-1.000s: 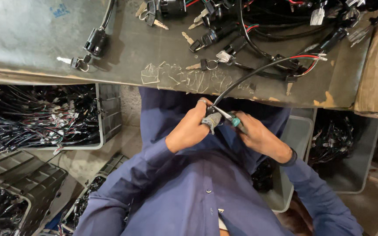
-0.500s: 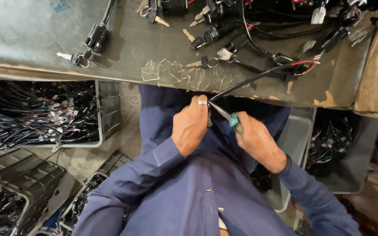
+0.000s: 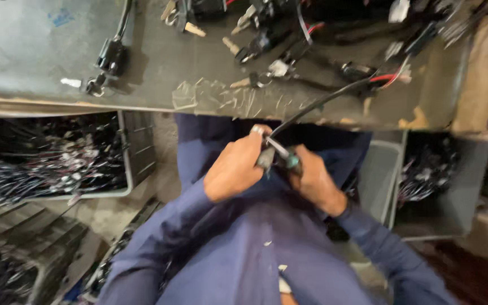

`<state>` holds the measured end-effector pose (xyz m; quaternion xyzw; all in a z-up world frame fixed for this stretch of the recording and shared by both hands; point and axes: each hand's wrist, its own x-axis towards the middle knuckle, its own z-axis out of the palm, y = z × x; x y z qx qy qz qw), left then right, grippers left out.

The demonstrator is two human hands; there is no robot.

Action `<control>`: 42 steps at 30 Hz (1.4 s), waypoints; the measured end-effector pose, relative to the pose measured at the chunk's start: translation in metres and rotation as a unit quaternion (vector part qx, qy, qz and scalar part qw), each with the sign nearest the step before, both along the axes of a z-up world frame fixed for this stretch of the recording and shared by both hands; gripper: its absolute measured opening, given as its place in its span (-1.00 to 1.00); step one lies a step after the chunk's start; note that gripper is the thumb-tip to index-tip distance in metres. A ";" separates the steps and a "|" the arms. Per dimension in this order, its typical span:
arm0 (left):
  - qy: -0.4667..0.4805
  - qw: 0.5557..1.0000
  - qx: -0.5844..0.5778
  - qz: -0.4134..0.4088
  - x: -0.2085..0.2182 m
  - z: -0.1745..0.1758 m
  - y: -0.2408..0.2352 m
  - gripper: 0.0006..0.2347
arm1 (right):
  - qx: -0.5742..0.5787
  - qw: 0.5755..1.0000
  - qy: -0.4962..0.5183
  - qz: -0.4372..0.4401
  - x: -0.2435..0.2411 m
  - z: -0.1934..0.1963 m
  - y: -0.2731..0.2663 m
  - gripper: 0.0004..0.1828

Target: The person strips the outer insulation from multiple black wires using pliers, then places the stripped wires on the table. The person handles each wire individually, repeating the stripping action across several units.

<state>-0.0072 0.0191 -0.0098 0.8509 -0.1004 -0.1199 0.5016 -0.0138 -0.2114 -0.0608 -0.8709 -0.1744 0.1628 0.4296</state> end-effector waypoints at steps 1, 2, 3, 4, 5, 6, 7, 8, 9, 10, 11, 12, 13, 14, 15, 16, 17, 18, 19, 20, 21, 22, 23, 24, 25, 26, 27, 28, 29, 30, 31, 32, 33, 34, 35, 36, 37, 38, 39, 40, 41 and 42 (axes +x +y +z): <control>0.014 0.999 -0.048 -0.013 0.003 0.006 0.001 -0.64 | 0.028 0.999 -0.023 -0.003 0.007 -0.005 -0.003 -0.67; 0.038 0.995 -0.091 -0.026 0.000 0.014 0.005 -0.65 | 0.061 0.997 -0.037 -0.007 0.006 -0.010 -0.001 -0.65; 0.125 0.970 -0.200 -0.052 -0.003 0.021 0.008 -0.63 | 0.124 0.990 -0.061 0.034 0.007 -0.016 0.001 -0.63; 0.210 0.924 -0.309 -0.079 -0.007 0.027 0.007 -0.62 | 0.183 0.977 -0.084 0.071 0.009 -0.020 -0.002 -0.61; 0.291 0.858 -0.412 -0.104 -0.012 0.033 0.005 -0.60 | 0.241 0.958 -0.107 0.109 0.009 -0.023 -0.006 -0.58; 0.303 0.853 -0.411 -0.106 -0.011 0.038 0.005 -0.62 | 0.235 0.961 -0.087 0.119 0.017 -0.026 -0.006 -0.61; 0.315 0.849 -0.410 -0.108 -0.011 0.044 0.006 -0.63 | 0.228 0.963 -0.067 0.130 0.026 -0.026 -0.005 -0.64; 0.328 0.845 -0.408 -0.109 -0.011 0.049 0.007 -0.65 | 0.222 0.964 -0.046 0.141 0.031 -0.026 -0.004 -0.67; 0.316 0.854 -0.400 -0.100 -0.011 0.053 0.005 -0.63 | 0.238 0.958 -0.053 0.151 0.034 -0.023 -0.004 -0.63; 0.301 0.865 -0.392 -0.089 -0.011 0.056 0.004 -0.61 | 0.255 0.951 -0.060 0.164 0.039 -0.019 -0.003 -0.59; 0.286 0.874 -0.384 -0.079 -0.010 0.057 0.004 -0.59 | 0.272 0.944 -0.067 0.177 0.042 -0.014 -0.002 -0.55; 0.245 0.896 -0.365 -0.061 -0.010 0.056 0.004 -0.58 | 0.215 0.959 -0.083 0.165 0.042 -0.008 -0.003 -0.56; 0.203 0.915 -0.346 -0.043 -0.010 0.054 0.003 -0.58 | 0.156 0.971 -0.099 0.153 0.041 -0.001 -0.006 -0.57; 0.160 0.932 -0.323 -0.026 -0.009 0.050 0.004 -0.58 | 0.099 0.978 -0.117 0.138 0.039 0.006 -0.007 -0.57; 0.098 0.971 -0.216 0.004 -0.009 0.045 0.004 -0.52 | 0.061 0.986 -0.099 0.120 0.035 0.011 -0.007 -0.56; 0.034 0.993 -0.106 0.032 -0.009 0.038 0.004 -0.47 | 0.021 0.991 -0.082 0.100 0.030 0.017 -0.008 -0.55; -0.031 0.998 0.007 0.059 -0.008 0.030 0.004 -0.41 | -0.018 0.995 -0.065 0.079 0.026 0.020 -0.007 -0.54; -0.003 0.998 0.011 0.066 -0.012 0.022 0.000 -0.42 | -0.028 0.997 -0.052 0.049 0.019 0.021 -0.005 -0.59; 0.024 0.997 0.015 0.072 -0.013 0.013 -0.005 -0.43 | -0.038 0.998 -0.039 0.018 0.013 0.022 -0.002 -0.64; 0.048 0.996 0.018 0.075 -0.015 0.007 -0.009 -0.44 | -0.049 0.998 -0.029 -0.015 0.009 0.023 -0.001 -0.68; 0.042 0.996 0.005 0.075 -0.018 0.005 -0.013 -0.49 | -0.041 0.998 -0.050 -0.016 0.005 0.026 -0.001 -0.65; 0.034 0.996 -0.005 0.080 -0.018 0.007 -0.011 -0.55 | -0.030 0.997 -0.073 -0.014 0.007 0.029 0.001 -0.61; 0.026 0.996 -0.016 0.084 -0.018 0.013 -0.007 -0.60 | -0.018 0.995 -0.096 -0.011 0.010 0.033 0.000 -0.57; 0.000 0.993 -0.012 0.114 -0.018 0.023 0.003 -0.57 | -0.013 0.994 -0.104 0.003 0.013 0.040 -0.001 -0.58; -0.027 0.989 -0.007 0.144 -0.019 0.039 0.022 -0.53 | -0.008 0.993 -0.112 0.017 0.017 0.049 -0.006 -0.58; -0.107 0.979 0.098 0.145 -0.011 0.051 0.047 -0.66 | -0.004 0.992 -0.121 0.032 0.022 0.058 -0.013 -0.59; -0.157 0.967 0.095 0.180 -0.006 0.068 0.072 -0.70 | -0.039 0.984 -0.173 0.024 0.030 0.065 -0.017 -0.60; -0.215 0.941 0.119 0.232 0.002 0.077 0.092 -0.64 | -0.073 0.972 -0.222 0.017 0.039 0.071 -0.021 -0.62; -0.027 0.929 0.133 0.345 0.018 0.084 0.119 -0.63 | -0.107 0.957 -0.271 0.011 0.048 0.074 -0.024 -0.62; -0.226 0.876 0.298 0.305 0.029 0.083 0.133 -0.46 | -0.159 0.945 -0.286 0.005 0.055 0.074 -0.024 -0.53; -0.192 0.831 0.408 0.325 0.044 0.080 0.147 -0.35 | -0.210 0.930 -0.301 -0.001 0.061 0.072 -0.023 -0.40; -0.162 0.771 0.512 0.341 0.063 0.079 0.158 -0.24 | -0.220 0.925 -0.310 -0.010 0.068 0.069 -0.018 -0.38; -0.181 0.797 0.474 0.327 0.059 0.074 0.151 -0.32 | -0.230 0.919 -0.319 -0.018 0.073 0.065 -0.013 -0.37; -0.204 0.821 0.431 0.316 0.061 0.068 0.134 -0.39 | -0.242 0.910 -0.334 -0.027 0.084 0.063 -0.011 -0.35; -0.216 0.896 0.250 0.296 0.068 0.062 0.115 -0.47 | -0.203 0.913 -0.352 -0.037 0.093 0.060 -0.009 -0.38; -0.205 0.940 0.060 0.268 0.065 0.056 0.088 -0.53 | -0.165 0.916 -0.363 -0.044 0.093 0.057 -0.011 -0.40; -0.288 0.909 0.274 0.123 0.069 0.053 0.070 -0.59 | -0.126 0.918 -0.374 -0.051 0.092 0.055 -0.013 -0.43; -0.328 0.923 0.198 0.023 0.075 0.048 0.048 -0.54 | -0.096 0.924 -0.363 -0.074 0.089 0.054 -0.015 -0.55; -0.330 0.926 0.186 -0.008 0.080 0.045 0.026 -0.55 | -0.066 0.929 -0.352 -0.097 0.086 0.054 -0.018 -0.65; -0.353 0.908 0.225 -0.016 0.091 0.041 0.007 -0.57 | -0.038 0.931 -0.343 -0.116 0.087 0.057 -0.023 -0.71; -0.376 0.888 0.264 -0.025 0.102 0.038 -0.004 -0.59 | -0.044 0.929 -0.344 -0.128 0.090 0.061 -0.028 -0.73; -0.383 0.877 0.290 -0.024 0.110 0.034 -0.009 -0.62 | -0.051 0.928 -0.341 -0.139 0.091 0.065 -0.032 -0.74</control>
